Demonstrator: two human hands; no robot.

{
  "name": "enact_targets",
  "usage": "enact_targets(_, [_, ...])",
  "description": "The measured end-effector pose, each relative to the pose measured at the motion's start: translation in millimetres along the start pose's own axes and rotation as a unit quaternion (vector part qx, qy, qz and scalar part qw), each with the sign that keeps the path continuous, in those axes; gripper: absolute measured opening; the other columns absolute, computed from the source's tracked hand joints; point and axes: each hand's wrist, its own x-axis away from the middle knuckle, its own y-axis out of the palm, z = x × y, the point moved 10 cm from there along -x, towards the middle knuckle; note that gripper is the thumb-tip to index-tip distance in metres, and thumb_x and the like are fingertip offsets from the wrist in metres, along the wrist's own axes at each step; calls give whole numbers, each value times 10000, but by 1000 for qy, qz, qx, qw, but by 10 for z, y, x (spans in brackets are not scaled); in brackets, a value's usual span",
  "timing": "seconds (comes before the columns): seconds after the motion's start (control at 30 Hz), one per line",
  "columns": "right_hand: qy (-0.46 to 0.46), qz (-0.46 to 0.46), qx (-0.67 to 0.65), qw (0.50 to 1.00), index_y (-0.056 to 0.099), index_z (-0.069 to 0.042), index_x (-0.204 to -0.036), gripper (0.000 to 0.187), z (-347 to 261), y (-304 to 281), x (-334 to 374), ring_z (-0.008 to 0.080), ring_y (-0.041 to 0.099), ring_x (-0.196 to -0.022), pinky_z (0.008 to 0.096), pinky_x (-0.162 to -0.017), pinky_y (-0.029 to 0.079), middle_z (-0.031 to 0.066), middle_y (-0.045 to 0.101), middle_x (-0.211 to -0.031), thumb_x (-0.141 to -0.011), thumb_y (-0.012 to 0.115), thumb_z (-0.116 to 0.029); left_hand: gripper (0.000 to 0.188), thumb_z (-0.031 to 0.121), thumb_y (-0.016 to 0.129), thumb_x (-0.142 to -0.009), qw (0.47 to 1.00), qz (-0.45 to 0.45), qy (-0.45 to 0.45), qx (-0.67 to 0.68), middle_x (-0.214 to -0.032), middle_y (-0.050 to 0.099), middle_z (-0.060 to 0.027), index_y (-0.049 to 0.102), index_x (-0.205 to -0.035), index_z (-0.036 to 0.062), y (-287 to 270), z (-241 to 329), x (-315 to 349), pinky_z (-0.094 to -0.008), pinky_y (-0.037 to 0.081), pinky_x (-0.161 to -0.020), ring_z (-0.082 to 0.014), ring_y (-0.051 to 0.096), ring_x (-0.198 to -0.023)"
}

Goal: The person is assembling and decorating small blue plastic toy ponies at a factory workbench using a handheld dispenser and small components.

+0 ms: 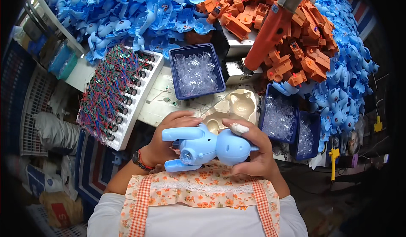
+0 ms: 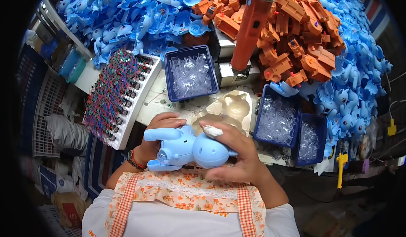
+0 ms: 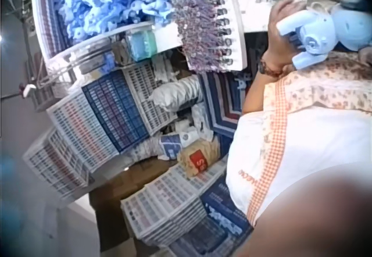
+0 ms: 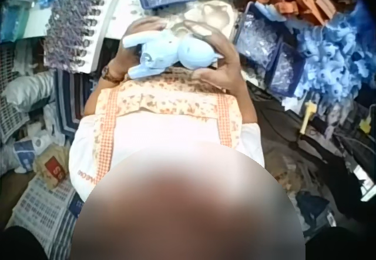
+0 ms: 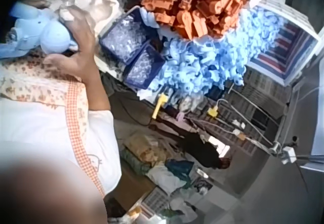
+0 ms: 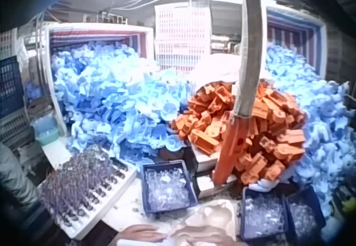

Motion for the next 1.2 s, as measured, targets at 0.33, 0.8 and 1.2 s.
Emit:
enact_targets(0.33, [133,-58,-81,986,561,-20,-1271,539,344,640,-155,292,584,-1182,394,-963,496,196,484,-1396,-789,780,-126,658,271,920,-520,967,2,-254,-21,-1099,678,-117,672,-1088,49,-683,223,488,-397,466,-956,-293,650,-1033])
enact_targets(0.8, [150,60,38,986,652,51,-1071,251,414,-219,143,240,664,-961,333,-856,547,156,621,-1087,-829,596,82,363,426,799,-603,663,-162,-592,-429,-807,696,-154,741,-732,91,-2189,-265,2510,-419,532,-649,-332,674,-746])
enact_targets(1.2, [147,112,105,977,674,37,-986,199,236,-338,194,224,674,-889,319,-799,542,148,665,-960,-804,612,91,555,564,737,-744,842,142,-271,-444,-869,709,-109,698,-995,70,-2077,-1698,-1616,-415,536,-712,-303,683,-820])
